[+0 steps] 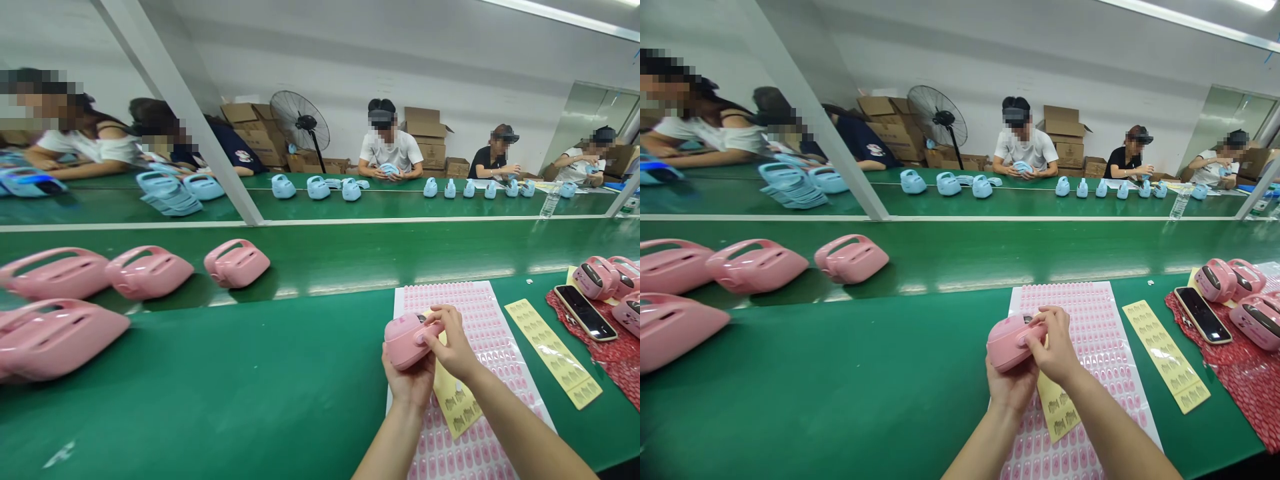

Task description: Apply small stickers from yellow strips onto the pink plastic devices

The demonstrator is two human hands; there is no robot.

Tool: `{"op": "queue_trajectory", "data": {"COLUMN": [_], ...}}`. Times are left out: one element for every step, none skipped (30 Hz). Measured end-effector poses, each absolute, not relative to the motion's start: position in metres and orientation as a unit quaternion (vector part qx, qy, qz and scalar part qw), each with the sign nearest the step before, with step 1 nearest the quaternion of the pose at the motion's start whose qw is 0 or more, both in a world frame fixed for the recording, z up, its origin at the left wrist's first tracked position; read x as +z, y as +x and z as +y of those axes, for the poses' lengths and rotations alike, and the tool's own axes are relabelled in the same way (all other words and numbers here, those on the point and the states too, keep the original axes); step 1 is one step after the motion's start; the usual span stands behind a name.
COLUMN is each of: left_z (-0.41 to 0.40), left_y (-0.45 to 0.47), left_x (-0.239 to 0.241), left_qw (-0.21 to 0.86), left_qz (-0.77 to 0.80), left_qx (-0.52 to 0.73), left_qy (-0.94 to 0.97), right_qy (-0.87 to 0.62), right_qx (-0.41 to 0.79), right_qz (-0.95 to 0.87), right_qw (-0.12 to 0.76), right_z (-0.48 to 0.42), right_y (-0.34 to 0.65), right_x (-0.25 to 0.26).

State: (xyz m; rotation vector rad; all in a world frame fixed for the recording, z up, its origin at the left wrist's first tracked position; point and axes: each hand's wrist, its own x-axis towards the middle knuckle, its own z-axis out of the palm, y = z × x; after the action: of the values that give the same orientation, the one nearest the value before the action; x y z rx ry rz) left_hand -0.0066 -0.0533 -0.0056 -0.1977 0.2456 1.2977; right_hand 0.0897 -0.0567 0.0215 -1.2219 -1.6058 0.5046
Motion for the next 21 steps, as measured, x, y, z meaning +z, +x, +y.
{"op": "queue_trajectory", "data": {"left_z": [-0.053,-0.053,-0.053,-0.053,-0.052,-0.051,-0.049,-0.048,-0.046,-0.044,-0.042,-0.041,-0.04,-0.04,-0.039,-0.04,-0.04,-0.041,-0.042,-0.042,-0.043], "left_y": [-0.006,-0.007,-0.008,-0.01,-0.012,-0.014,-0.017,-0.019,-0.02,-0.021,-0.02,-0.02,-0.019,-0.018,-0.017,-0.016,-0.016,-0.016,-0.016,-0.016,-0.016], "left_x": [-0.006,-0.006,-0.007,-0.008,-0.01,-0.012,-0.014,-0.015,-0.016,-0.017,-0.017,-0.017,-0.017,-0.016,-0.015,-0.014,-0.013,-0.012,-0.011,-0.01,-0.01], "left_qw": [0.786,0.787,0.788,0.787,0.788,0.789,0.791,0.794,0.798,0.801,0.802,0.8,0.796,0.787,0.777,0.765,0.753,0.741,0.73,0.722,0.714], "left_qz": [0.114,0.113,0.111,0.107,0.101,0.095,0.088,0.081,0.076,0.076,0.083,0.098,0.118,0.138,0.156,0.169,0.179,0.185,0.191,0.198,0.205], "left_qx": [0.602,0.602,0.603,0.605,0.607,0.607,0.606,0.603,0.598,0.592,0.588,0.584,0.582,0.583,0.584,0.587,0.59,0.593,0.594,0.593,0.592], "left_qy": [-0.085,-0.075,-0.063,-0.05,-0.037,-0.024,-0.009,0.008,0.027,0.047,0.069,0.092,0.118,0.146,0.176,0.205,0.233,0.258,0.279,0.297,0.313], "right_qy": [-0.509,-0.507,-0.507,-0.515,-0.534,-0.559,-0.6,-0.629,-0.648,-0.664,-0.676,-0.685,-0.693,-0.698,-0.702,-0.704,-0.704,-0.704,-0.703,-0.701,-0.7], "right_qx": [0.219,0.227,0.232,0.231,0.225,0.215,0.199,0.182,0.167,0.156,0.15,0.147,0.145,0.145,0.145,0.145,0.146,0.147,0.149,0.152,0.155], "right_qz": [-0.664,-0.664,-0.662,-0.655,-0.641,-0.622,-0.591,-0.567,-0.549,-0.536,-0.527,-0.521,-0.517,-0.516,-0.516,-0.517,-0.518,-0.519,-0.52,-0.52,-0.519], "right_qw": [0.503,0.501,0.502,0.502,0.503,0.504,0.5,0.5,0.501,0.498,0.494,0.488,0.481,0.475,0.47,0.466,0.463,0.462,0.462,0.464,0.466], "right_z": [-0.055,-0.052,-0.047,-0.041,-0.033,-0.023,-0.013,-0.003,0.007,0.016,0.024,0.031,0.036,0.04,0.043,0.045,0.046,0.046,0.045,0.044,0.043], "right_y": [0.091,0.092,0.095,0.099,0.106,0.114,0.124,0.136,0.148,0.159,0.17,0.179,0.185,0.19,0.192,0.193,0.193,0.193,0.193,0.192,0.192], "right_x": [0.019,0.016,0.013,0.011,0.009,0.008,0.007,0.007,0.007,0.007,0.007,0.007,0.006,0.004,0.002,0.0,-0.002,-0.003,-0.005,-0.005,-0.005]}}
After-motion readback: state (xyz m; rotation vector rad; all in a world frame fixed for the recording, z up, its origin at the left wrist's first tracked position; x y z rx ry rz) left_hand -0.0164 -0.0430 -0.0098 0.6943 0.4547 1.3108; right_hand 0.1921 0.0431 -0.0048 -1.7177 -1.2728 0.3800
